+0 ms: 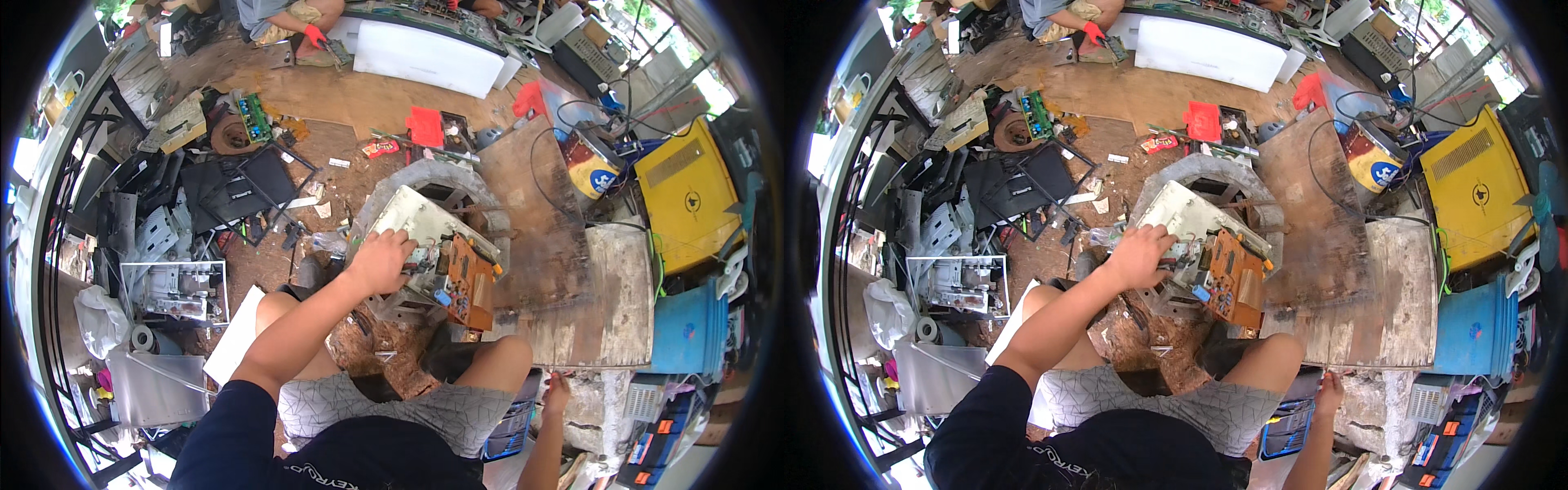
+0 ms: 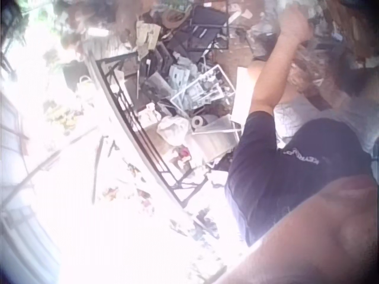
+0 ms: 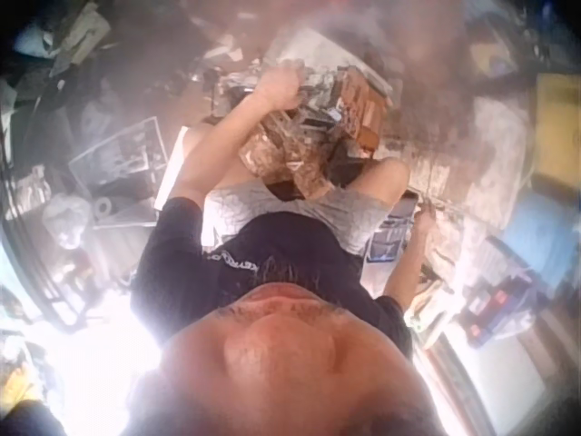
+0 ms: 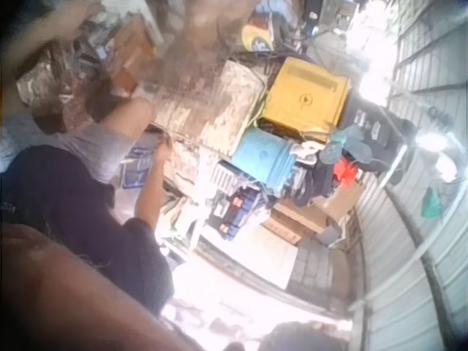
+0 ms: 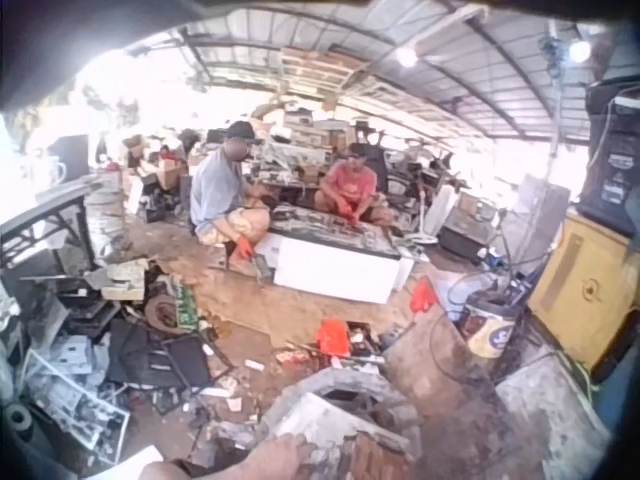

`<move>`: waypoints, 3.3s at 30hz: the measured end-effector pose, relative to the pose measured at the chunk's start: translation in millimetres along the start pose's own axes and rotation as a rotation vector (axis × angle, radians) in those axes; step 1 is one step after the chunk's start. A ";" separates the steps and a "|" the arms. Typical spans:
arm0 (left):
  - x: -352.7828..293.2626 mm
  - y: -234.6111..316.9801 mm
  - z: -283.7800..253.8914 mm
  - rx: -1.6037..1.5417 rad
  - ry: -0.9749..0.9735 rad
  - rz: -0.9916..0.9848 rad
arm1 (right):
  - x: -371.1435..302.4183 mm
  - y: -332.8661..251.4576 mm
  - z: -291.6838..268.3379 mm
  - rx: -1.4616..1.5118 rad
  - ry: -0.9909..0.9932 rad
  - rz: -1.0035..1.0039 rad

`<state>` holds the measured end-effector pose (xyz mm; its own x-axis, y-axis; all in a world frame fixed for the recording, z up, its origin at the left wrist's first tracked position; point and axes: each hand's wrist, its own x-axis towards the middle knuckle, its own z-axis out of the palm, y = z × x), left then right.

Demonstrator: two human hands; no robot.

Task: The person disassembles electronic components by removing a power supply and circuit boards from a plastic chassis using a pair of pliers and a screwdriver.

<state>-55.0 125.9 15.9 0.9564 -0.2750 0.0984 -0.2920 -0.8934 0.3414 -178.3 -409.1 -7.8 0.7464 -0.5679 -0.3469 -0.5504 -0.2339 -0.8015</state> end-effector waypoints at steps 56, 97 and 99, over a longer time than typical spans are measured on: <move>29.6 6.4 32.9 0.078 -0.057 -0.070 | 32.7 412.1 -74.4 -0.239 0.475 0.716; 23.1 15.2 27.8 0.107 0.039 -0.085 | 51.8 461.2 -67.4 -0.828 0.522 0.356; 25.0 14.1 29.3 0.116 0.049 -0.088 | 46.3 444.7 -63.5 -0.531 0.581 0.242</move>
<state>-35.5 96.0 -4.2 0.9767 -0.1785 0.1192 -0.2028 -0.9492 0.2404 -412.2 -589.5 -349.3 0.3521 -0.9343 -0.0563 -0.8835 -0.3119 -0.3495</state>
